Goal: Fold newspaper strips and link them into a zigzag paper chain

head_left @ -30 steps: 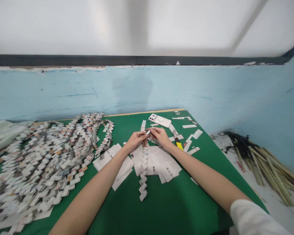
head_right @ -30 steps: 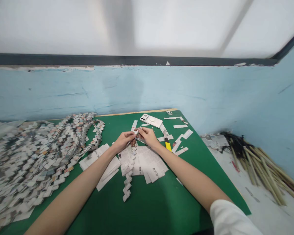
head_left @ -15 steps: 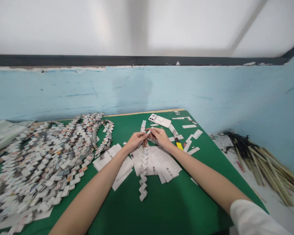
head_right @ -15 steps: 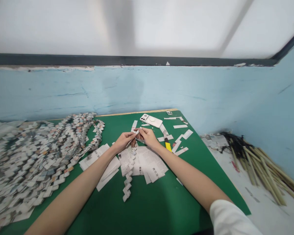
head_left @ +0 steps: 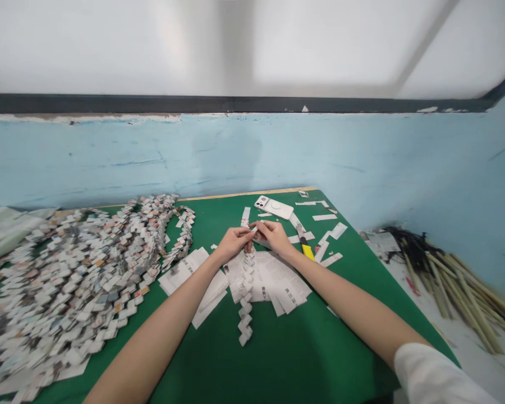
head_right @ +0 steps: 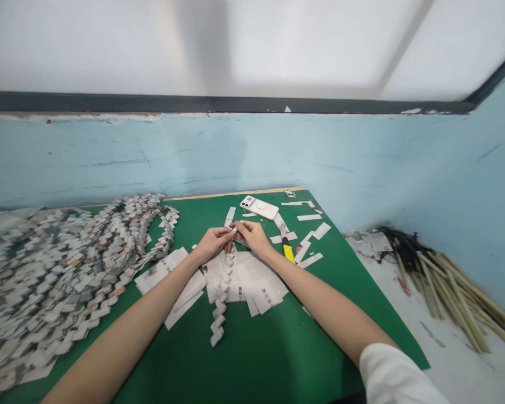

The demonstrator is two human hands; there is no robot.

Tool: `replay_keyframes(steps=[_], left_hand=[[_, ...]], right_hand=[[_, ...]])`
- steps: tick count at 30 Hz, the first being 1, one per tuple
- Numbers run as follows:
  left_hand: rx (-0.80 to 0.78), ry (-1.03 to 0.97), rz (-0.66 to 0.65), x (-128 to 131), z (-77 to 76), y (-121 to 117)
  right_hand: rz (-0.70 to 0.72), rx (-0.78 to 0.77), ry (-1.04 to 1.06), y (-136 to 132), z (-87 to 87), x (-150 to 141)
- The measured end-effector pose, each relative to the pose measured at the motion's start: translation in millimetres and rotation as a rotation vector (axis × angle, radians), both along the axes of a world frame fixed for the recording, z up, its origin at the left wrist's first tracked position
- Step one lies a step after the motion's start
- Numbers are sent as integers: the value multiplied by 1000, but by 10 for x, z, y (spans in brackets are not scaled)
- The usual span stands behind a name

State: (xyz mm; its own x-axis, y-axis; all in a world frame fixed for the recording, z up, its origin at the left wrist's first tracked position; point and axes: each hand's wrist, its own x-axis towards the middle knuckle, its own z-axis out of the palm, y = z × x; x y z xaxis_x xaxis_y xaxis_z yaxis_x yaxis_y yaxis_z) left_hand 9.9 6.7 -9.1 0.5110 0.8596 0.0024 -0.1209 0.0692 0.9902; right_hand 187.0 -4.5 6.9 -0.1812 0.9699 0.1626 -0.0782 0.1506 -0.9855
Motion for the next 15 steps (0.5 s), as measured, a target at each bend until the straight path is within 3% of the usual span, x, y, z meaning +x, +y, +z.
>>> replay_keyframes(steps=[9, 15], left_hand=[[-6, 17, -42, -9, 11, 4], [24, 70, -77, 3, 16, 14]], right_hand=[[-18, 23, -21, 3, -24, -4], [-164, 5, 75, 143, -60, 71]])
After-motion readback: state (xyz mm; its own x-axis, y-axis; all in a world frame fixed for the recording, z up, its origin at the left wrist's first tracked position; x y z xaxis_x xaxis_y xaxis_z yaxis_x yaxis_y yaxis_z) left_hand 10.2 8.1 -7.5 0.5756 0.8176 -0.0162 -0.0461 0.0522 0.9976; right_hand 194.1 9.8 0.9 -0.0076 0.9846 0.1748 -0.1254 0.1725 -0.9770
